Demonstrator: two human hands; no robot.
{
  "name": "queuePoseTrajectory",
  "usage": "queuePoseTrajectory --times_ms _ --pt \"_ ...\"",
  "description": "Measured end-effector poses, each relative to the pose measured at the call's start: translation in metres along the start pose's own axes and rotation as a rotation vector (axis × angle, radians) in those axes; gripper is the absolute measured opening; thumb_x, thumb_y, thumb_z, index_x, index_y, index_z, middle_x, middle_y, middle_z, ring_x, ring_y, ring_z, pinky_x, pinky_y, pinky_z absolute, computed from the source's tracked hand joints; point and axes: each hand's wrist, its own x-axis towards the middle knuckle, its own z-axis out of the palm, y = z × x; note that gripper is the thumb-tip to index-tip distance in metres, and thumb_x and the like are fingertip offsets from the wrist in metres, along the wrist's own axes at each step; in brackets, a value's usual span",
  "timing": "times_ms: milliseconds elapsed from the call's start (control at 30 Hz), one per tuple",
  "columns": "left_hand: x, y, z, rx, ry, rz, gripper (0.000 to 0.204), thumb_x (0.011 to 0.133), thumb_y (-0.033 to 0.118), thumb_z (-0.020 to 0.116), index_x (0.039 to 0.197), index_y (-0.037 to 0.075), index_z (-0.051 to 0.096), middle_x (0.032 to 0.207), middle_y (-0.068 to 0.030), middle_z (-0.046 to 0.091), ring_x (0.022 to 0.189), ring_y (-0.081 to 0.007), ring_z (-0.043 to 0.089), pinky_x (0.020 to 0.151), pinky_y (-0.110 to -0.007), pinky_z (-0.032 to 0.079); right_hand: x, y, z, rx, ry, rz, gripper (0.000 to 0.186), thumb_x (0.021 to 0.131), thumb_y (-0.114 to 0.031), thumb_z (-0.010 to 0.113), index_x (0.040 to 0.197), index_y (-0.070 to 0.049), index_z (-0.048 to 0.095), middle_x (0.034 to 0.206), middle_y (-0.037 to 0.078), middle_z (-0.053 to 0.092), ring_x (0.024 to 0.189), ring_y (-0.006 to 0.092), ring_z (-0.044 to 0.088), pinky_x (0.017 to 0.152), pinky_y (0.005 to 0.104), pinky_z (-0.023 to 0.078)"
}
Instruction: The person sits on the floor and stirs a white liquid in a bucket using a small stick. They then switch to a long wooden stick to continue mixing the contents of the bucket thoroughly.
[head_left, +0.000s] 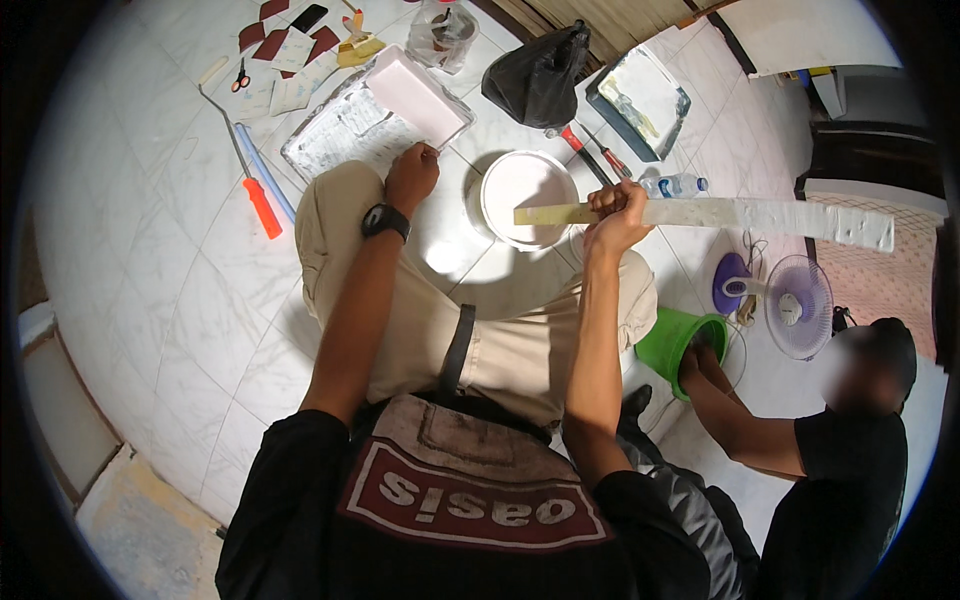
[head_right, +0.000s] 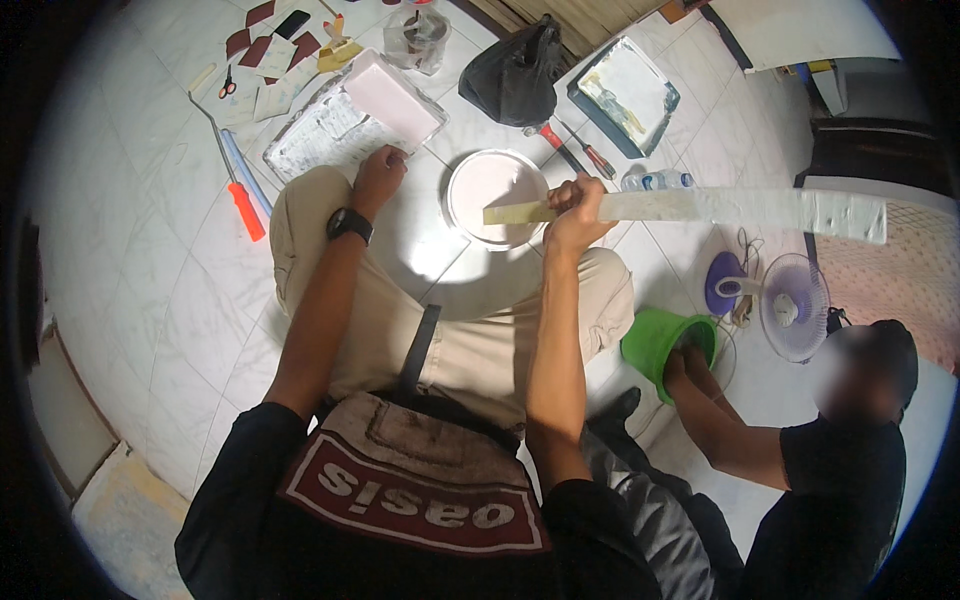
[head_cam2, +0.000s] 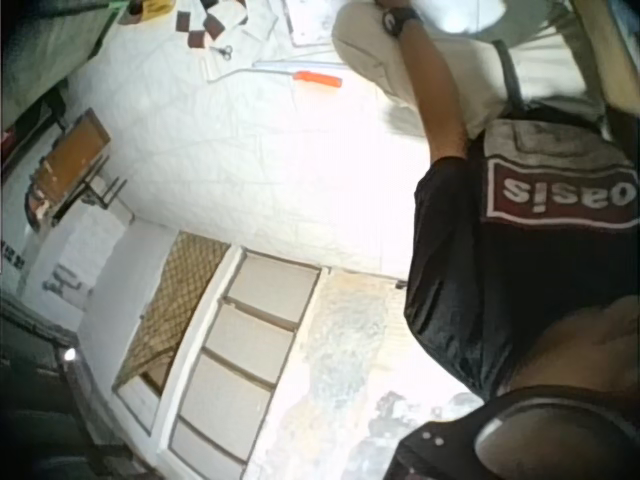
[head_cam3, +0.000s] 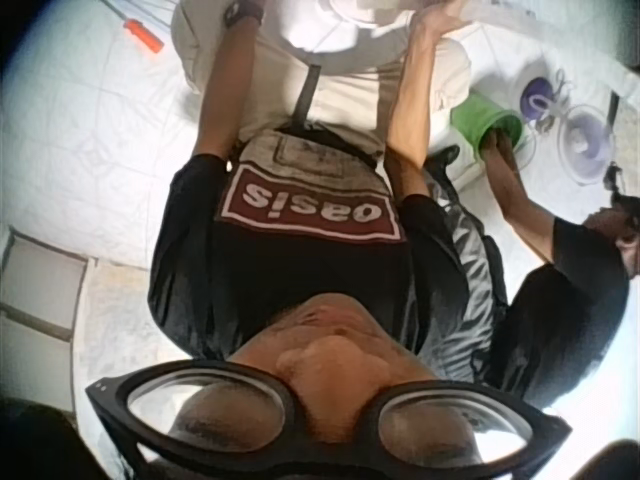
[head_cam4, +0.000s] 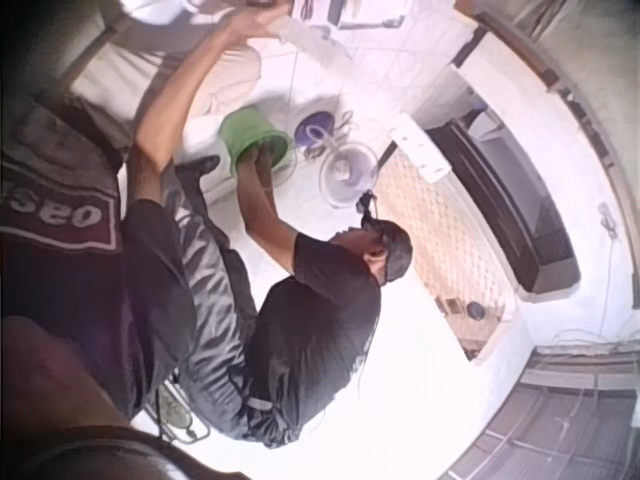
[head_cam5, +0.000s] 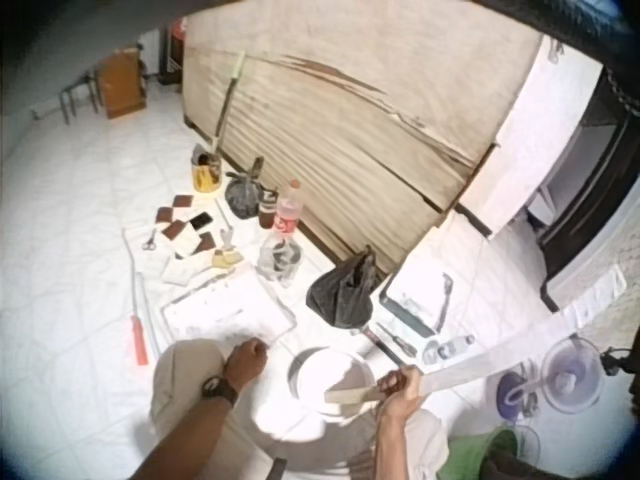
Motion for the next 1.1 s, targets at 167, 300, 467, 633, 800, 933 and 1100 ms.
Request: queuePoseTrajectory --times_ms 167,300,467,633,800,933,1100 --pt "-0.004 -0.001 -0.001 0.020 0.037 0.070 0.028 0.093 0.023 0.051 0.104 0.005 0.069 0.092 -0.0140 0.073 0.089 -0.0315 0.069 0.083 -0.043 0.052 0.023 0.021 -0.014 0.124 -0.011 -0.085 0.030 0.087 -0.007 0.052 0.063 -0.009 0.034 0.049 0.002 0.030 0.040 0.0136 0.030 0.041 0.0319 0.035" --pt "-0.007 0.006 -0.004 0.005 0.006 0.024 0.027 0.094 0.025 0.051 0.103 0.008 0.070 0.100 -0.0182 0.072 0.098 -0.0393 0.067 0.089 -0.049 0.051 0.023 0.021 -0.009 0.084 -0.078 -0.200 0.029 0.087 -0.005 0.049 0.063 -0.010 0.033 0.048 0.002 0.030 0.039 0.0129 0.029 0.041 0.0315 0.036" --pt "-0.005 0.001 -0.003 0.040 0.021 0.046 0.026 0.094 0.023 0.051 0.102 0.006 0.069 0.095 -0.0162 0.072 0.094 -0.0366 0.068 0.087 -0.046 0.052 0.018 0.013 -0.012 -0.042 -0.274 -0.271 0.034 0.088 -0.005 0.050 0.060 -0.011 0.031 0.049 0.003 0.036 0.041 0.0113 0.030 0.043 0.0288 0.031" --pt "-0.005 -0.004 0.001 0.067 0.070 0.135 0.024 0.094 0.019 0.050 0.102 0.004 0.068 0.087 -0.0134 0.073 0.085 -0.0301 0.071 0.082 -0.041 0.053 0.011 -0.002 -0.017 -0.169 -0.324 -0.056 0.031 0.087 -0.006 0.058 0.060 -0.007 0.042 0.055 0.001 0.041 0.047 0.0098 0.035 0.046 0.0277 0.029" --pt "-0.004 -0.006 0.001 0.056 0.061 0.129 0.025 0.094 0.019 0.050 0.101 0.003 0.068 0.087 -0.0141 0.073 0.085 -0.0306 0.070 0.082 -0.041 0.053 -0.002 -0.005 -0.013 -0.213 -0.266 0.012 0.028 0.085 -0.004 0.060 0.062 -0.005 0.046 0.055 0.000 0.040 0.046 0.0106 0.036 0.046 0.0282 0.032" --pt "-0.003 -0.002 0.000 0.014 0.040 0.113 0.025 0.093 0.025 0.053 0.101 0.007 0.070 0.096 -0.0183 0.072 0.095 -0.0406 0.067 0.087 -0.050 0.052 -0.011 -0.009 0.003 -0.181 -0.229 -0.026 0.028 0.084 -0.004 0.060 0.061 -0.005 0.045 0.054 0.001 0.040 0.043 0.0113 0.035 0.044 0.0295 0.033" --pt "-0.004 0.001 0.001 -0.025 0.033 0.065 0.025 0.093 0.024 0.053 0.100 0.008 0.070 0.095 -0.0176 0.072 0.094 -0.0395 0.067 0.086 -0.049 0.052 -0.004 0.002 0.021 -0.024 -0.111 -0.008 0.027 0.086 -0.005 0.056 0.063 -0.006 0.043 0.051 0.003 0.037 0.041 0.0129 0.035 0.042 0.0300 0.035"
